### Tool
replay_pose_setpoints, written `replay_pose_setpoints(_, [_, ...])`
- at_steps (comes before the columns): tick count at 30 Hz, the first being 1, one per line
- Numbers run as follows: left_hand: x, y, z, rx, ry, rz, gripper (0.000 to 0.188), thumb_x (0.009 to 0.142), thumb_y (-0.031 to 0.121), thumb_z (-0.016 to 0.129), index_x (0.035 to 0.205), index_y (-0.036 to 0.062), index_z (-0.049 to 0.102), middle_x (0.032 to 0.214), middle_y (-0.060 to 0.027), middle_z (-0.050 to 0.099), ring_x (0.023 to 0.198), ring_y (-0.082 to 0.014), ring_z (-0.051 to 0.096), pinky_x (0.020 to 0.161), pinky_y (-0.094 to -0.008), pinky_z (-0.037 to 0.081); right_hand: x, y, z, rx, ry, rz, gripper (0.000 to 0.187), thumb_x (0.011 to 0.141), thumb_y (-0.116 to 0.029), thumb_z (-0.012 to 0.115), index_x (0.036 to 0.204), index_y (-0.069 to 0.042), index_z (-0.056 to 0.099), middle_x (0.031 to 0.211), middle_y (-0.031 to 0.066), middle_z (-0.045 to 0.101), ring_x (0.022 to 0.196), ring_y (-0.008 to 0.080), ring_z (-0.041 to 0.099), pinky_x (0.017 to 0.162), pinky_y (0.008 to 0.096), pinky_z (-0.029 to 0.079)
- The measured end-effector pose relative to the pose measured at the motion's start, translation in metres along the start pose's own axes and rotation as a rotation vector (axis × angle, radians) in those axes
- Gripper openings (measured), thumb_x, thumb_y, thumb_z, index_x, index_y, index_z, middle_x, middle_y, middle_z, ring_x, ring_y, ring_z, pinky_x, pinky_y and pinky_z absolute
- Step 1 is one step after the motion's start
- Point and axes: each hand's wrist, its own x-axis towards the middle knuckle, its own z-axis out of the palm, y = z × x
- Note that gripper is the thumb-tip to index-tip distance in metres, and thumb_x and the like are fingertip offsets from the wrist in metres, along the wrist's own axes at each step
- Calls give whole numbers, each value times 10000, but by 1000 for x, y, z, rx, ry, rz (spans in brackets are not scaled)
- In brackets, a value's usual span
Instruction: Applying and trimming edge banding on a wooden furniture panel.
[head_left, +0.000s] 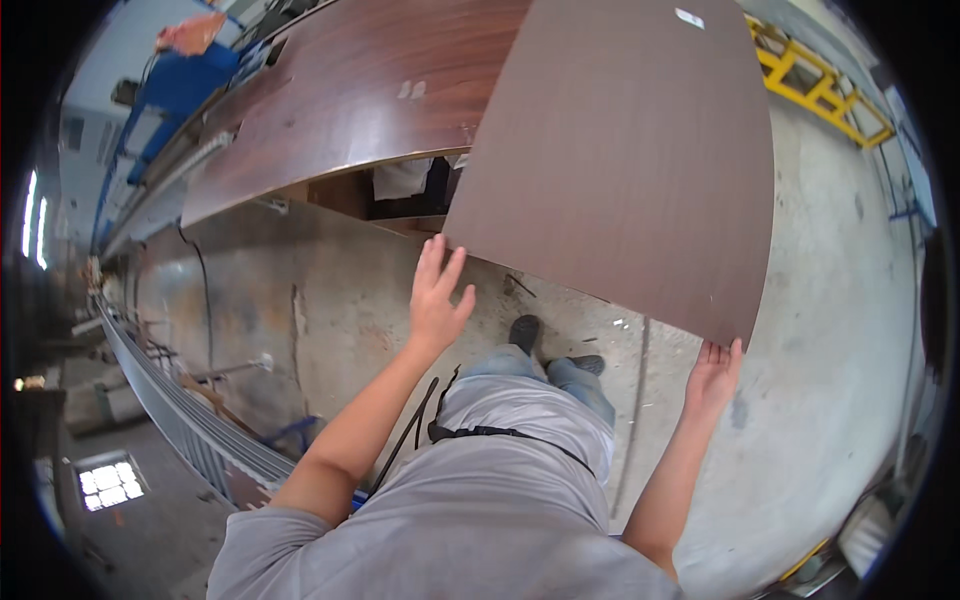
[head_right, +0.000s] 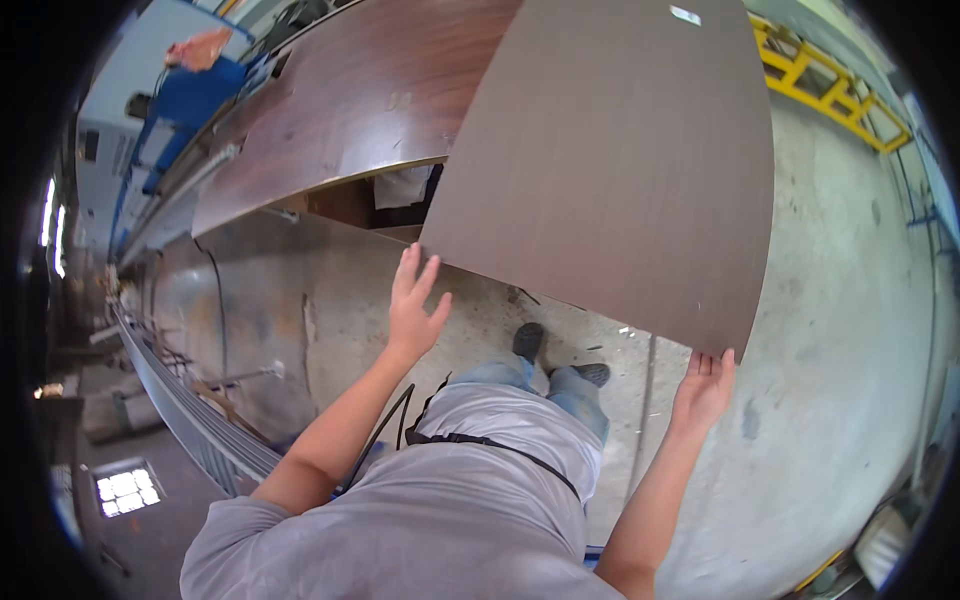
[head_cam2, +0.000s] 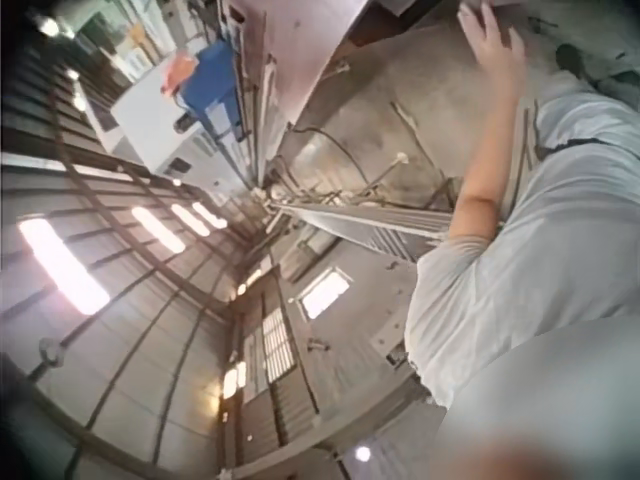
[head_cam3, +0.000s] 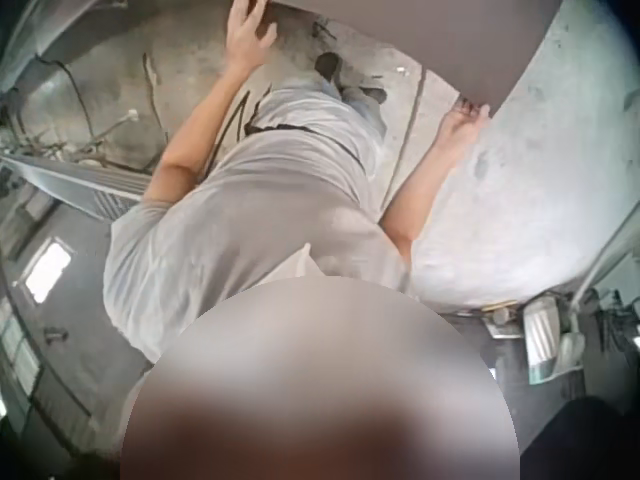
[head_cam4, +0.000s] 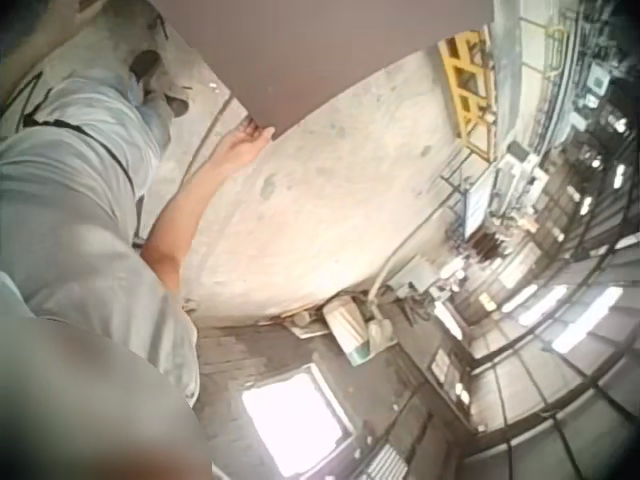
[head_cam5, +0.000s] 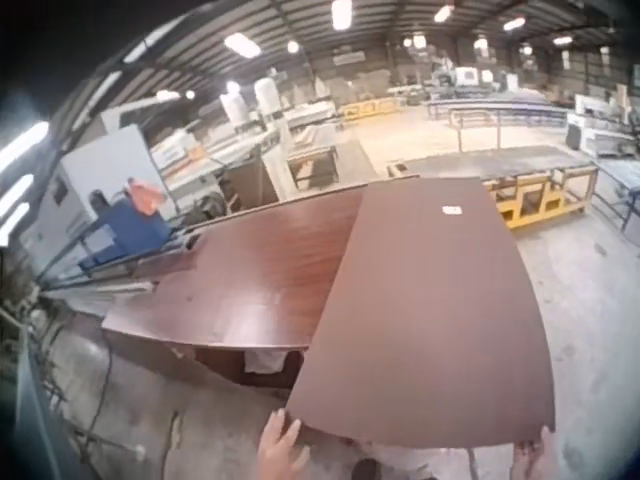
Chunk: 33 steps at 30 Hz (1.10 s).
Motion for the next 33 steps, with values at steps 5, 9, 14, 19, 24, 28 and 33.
replay_pose_setpoints(5, [-17, -25, 6, -1150, 138, -725, 566, 882, 58, 546, 1397, -2, 320, 1435, -179, 338, 1262, -299, 424, 1024, -358, 371, 5, -7, -4, -52, 40, -3, 293, 928, -229, 543, 1115, -5, 523, 1099, 96, 564, 1013, 187, 538, 944, 318, 433])
replay_pose_setpoints(9, [2, -31, 8, -1467, 53, -749, 536, 917, 63, 522, 1403, 2, 304, 1350, -172, 434, 1148, -251, 529, 968, -335, 451, 14, -12, 2, -99, 70, -9, 312, 931, -241, 539, 1126, 2, 518, 1103, 103, 561, 1041, 201, 528, 962, 335, 427])
replay_pose_setpoints(14, [7, -21, 26, -1302, 349, -778, 359, 851, 35, 633, 1195, -16, 543, 991, -53, 625, 869, -122, 595, 772, -262, 507, 16, -15, 3, -206, -57, 36, 422, 930, -290, 540, 1203, 25, 473, 1168, 112, 528, 1100, 197, 485, 1015, 327, 375])
replay_pose_setpoints(19, [11, -12, 39, -1214, 428, -782, 264, 828, 29, 655, 1068, -28, 564, 932, -73, 634, 824, -124, 606, 713, -267, 517, 5, -26, -5, -262, -25, 73, 450, 926, -311, 551, 1211, 27, 466, 1157, 109, 526, 1083, 204, 493, 989, 315, 387])
replay_pose_setpoints(24, [12, -20, 38, -1097, 505, -777, 171, 804, 69, 687, 907, -31, 595, 826, -74, 654, 710, -111, 626, 648, -246, 530, 5, -22, -10, -262, -96, 73, 447, 908, -333, 576, 1170, 19, 491, 1094, 96, 549, 1022, 191, 518, 931, 304, 417])
replay_pose_setpoints(28, [11, -14, 40, -1093, 522, -775, 117, 812, 55, 672, 869, -18, 600, 802, -71, 656, 702, -108, 631, 646, -254, 535, 3, -28, -12, -322, -80, 89, 404, 922, -353, 542, 1145, -20, 489, 1076, 82, 551, 1018, 187, 518, 911, 312, 403])
replay_pose_setpoints(33, [12, -27, 33, -705, 368, -598, 81, 800, 59, 650, 811, -1, 597, 727, -53, 643, 683, -102, 601, 632, -260, 487, 14, -28, -19, -363, -122, 68, 445, 919, -356, 540, 1188, -5, 489, 1126, 108, 554, 1018, 190, 527, 893, 283, 425])
